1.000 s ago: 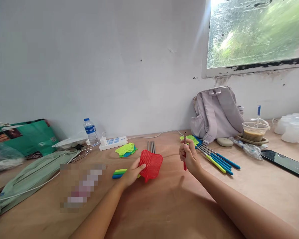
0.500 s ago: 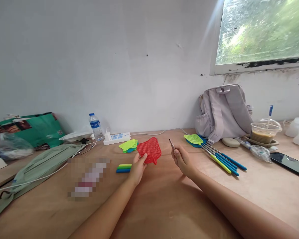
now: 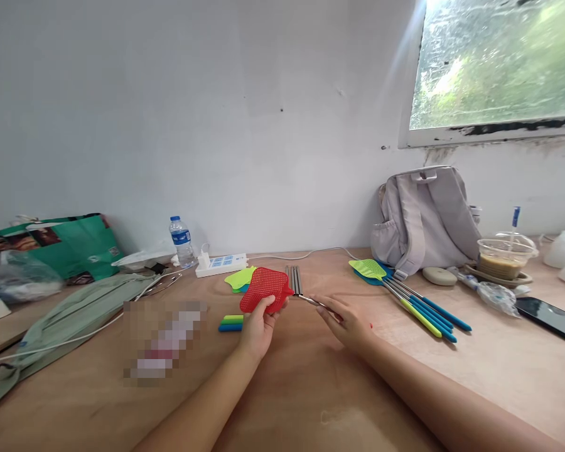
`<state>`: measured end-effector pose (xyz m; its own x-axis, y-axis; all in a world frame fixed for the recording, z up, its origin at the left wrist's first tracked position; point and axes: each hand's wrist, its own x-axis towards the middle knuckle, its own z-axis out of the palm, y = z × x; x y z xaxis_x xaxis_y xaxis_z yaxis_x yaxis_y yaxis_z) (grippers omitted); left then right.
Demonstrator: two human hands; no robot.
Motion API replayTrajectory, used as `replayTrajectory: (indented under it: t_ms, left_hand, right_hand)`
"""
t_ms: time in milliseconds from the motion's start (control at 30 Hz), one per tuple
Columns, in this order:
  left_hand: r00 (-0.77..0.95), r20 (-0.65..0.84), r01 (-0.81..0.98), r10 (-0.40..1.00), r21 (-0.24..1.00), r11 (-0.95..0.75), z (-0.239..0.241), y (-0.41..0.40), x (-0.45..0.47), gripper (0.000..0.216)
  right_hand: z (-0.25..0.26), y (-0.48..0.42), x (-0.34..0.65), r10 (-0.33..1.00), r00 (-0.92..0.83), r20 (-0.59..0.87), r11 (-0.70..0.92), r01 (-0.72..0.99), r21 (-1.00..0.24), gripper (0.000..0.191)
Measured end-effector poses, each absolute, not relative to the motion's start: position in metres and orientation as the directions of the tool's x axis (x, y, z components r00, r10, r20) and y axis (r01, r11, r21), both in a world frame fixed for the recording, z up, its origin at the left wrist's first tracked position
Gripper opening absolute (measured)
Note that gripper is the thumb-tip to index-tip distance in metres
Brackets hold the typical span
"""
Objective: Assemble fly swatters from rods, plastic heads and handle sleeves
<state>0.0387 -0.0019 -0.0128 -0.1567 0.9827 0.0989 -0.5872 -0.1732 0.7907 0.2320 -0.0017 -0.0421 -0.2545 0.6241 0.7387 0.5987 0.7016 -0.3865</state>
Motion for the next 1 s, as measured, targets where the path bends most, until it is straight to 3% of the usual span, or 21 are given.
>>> replayTrajectory:
  t_ms: [200, 367, 533, 700, 867, 1000]
  left_hand:
    - [-0.106, 0.095, -0.511, 0.990, 0.849, -0.136, -0.018, -0.002, 0.041, 0.023]
    - [-0.100, 0.088, -0.551, 0.991, 0.824, -0.129, -0.017, -0.002, 0.038, 0.015]
    - [-0.044, 0.115, -0.518, 0.992, 0.847, -0.121, -0.016, -0.002, 0.034, 0.016]
    - [0.048, 0.152, -0.442, 0.987, 0.890, -0.116, -0.017, -0.001, 0.031, 0.026]
    - [0.116, 0.108, -0.447, 0.987, 0.893, -0.046, -0.011, -0.006, 0.029, 0.037]
    - [0.104, 0.077, -0.447, 0.992, 0.894, -0.023, -0.006, -0.006, 0.026, 0.044]
  right_hand:
    - [-0.043, -0.004, 0.231, 0.599, -0.293, 0.745, 0.714, 0.616, -0.332, 0.031]
    - [-0.043, -0.004, 0.231, 0.586, -0.219, 0.780, 0.694, 0.633, -0.343, 0.030]
    - [-0.037, -0.003, 0.236, 0.588, -0.272, 0.762, 0.707, 0.630, -0.321, 0.030]
    - [-0.025, -0.004, 0.249, 0.570, -0.386, 0.726, 0.733, 0.638, -0.237, 0.028]
    - [-0.015, -0.008, 0.257, 0.631, -0.362, 0.686, 0.677, 0.688, -0.259, 0.014]
    - [-0.005, -0.015, 0.257, 0.631, -0.420, 0.652, 0.663, 0.728, -0.173, 0.013]
